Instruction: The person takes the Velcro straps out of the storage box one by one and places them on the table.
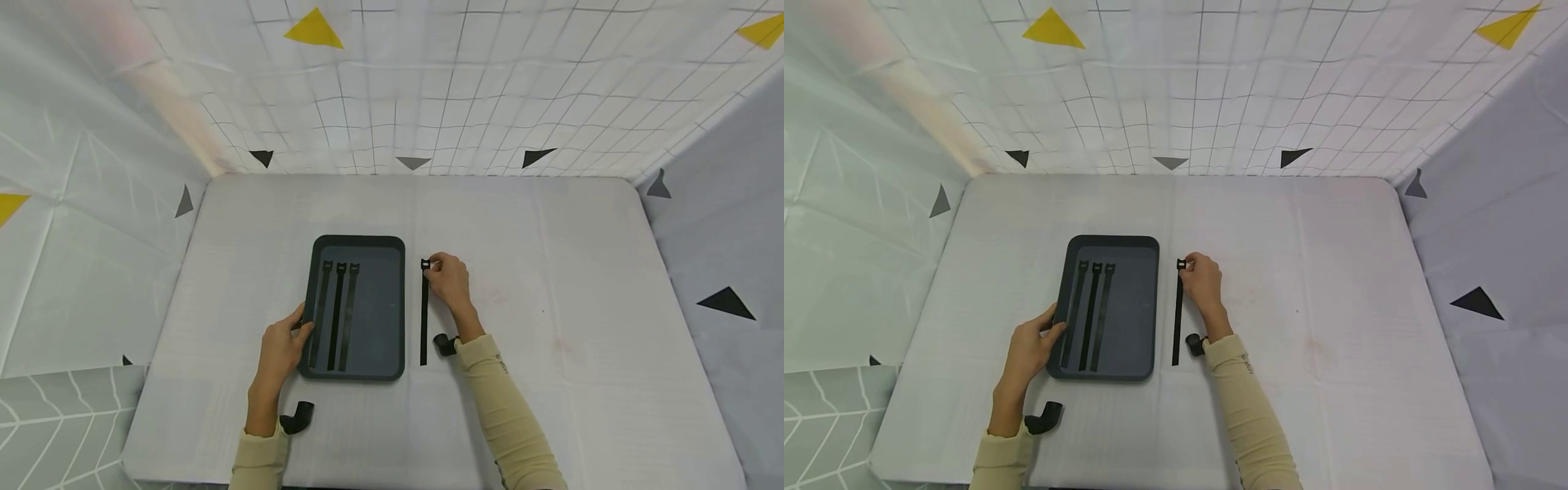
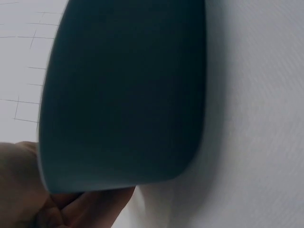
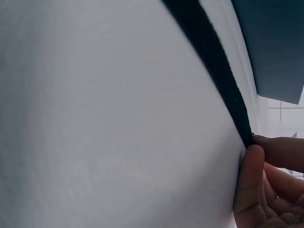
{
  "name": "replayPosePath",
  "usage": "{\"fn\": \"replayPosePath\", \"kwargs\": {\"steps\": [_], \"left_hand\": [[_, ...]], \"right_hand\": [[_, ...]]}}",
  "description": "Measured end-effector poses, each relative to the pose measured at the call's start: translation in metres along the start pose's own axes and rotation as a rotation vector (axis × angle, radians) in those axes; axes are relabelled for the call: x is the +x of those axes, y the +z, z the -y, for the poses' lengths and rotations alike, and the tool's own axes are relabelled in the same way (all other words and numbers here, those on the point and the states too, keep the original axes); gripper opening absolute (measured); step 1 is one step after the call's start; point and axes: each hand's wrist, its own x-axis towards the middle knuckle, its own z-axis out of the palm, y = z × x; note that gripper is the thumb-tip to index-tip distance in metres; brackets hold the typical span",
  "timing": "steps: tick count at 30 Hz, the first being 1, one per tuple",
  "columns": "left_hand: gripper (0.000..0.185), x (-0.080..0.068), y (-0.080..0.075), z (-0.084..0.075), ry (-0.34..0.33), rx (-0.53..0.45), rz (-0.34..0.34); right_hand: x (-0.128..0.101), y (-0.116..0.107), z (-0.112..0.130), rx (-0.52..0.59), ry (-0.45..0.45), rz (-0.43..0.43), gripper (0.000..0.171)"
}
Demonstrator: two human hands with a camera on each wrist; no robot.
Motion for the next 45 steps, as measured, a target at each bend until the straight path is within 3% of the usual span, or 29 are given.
{"fn": "replayPosePath", "kwargs": {"steps": [16,30,45], "left_hand": [[0.050,0.000,0.001,0.000,0.009,0.019,-0.006],[0.050,0.000,0.000,0.000,0.003,0.019,-0.001],[0.050,0.000,0.001,0.001,0.009,0.017,0.000]], "right_hand": [[-0.012,-0.011,0.001,0.119,-0.006,0.001,0.040],[-0.020,-0.026,0.013,0.384,-0.048,-0.070,0.041],[-0.030,-0.035,0.031,0.432,-0.120,-0.099,0.035]]}}
